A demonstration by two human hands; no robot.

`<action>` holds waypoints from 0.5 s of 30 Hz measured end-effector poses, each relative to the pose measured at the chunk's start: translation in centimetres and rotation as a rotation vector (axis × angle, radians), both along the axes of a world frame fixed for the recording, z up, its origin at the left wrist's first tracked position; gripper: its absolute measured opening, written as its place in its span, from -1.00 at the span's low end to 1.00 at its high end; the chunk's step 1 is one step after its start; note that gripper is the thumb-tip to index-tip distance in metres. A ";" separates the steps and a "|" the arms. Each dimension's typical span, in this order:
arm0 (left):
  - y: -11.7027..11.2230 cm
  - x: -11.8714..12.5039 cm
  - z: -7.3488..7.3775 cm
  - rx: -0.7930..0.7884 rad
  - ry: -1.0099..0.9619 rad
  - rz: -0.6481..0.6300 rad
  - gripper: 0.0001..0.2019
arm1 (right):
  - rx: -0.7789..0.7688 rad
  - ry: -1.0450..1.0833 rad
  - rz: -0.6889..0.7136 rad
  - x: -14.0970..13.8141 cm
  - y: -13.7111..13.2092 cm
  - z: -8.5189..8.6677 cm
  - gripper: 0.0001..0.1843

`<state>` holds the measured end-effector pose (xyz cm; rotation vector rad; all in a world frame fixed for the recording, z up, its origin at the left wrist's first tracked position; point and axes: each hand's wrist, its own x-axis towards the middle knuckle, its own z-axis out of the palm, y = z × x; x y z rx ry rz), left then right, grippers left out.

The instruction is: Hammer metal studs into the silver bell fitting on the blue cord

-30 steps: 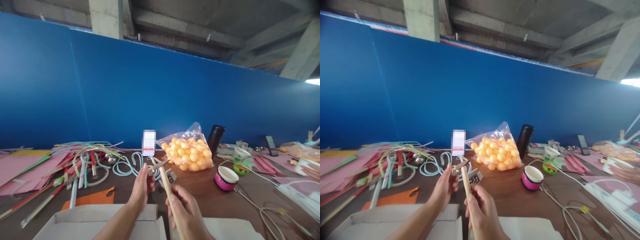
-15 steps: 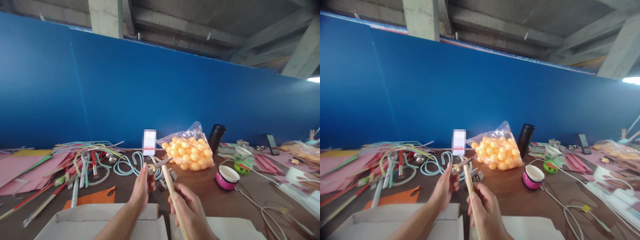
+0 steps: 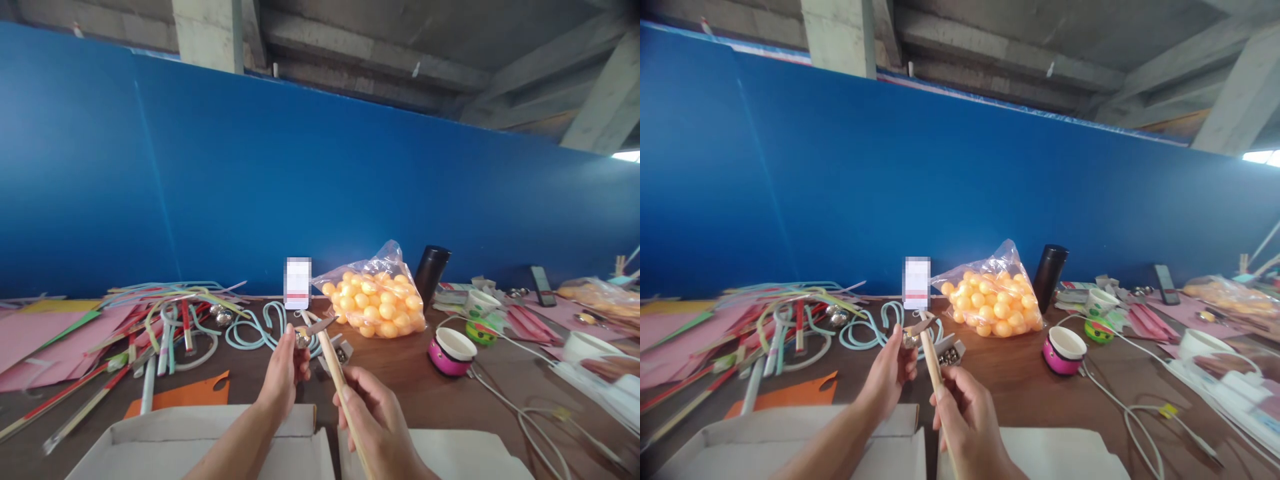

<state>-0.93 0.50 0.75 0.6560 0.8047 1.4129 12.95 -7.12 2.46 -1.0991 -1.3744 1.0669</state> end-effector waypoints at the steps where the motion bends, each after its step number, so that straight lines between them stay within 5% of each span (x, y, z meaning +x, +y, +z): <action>1: 0.0 0.0 0.0 -0.003 -0.001 -0.003 -0.57 | -0.001 0.005 -0.003 0.0 0.0 0.0 -0.54; 15: 0.1 0.1 -0.2 -0.004 -0.013 0.008 -0.55 | -0.028 0.018 -0.038 -0.2 0.1 0.2 -0.52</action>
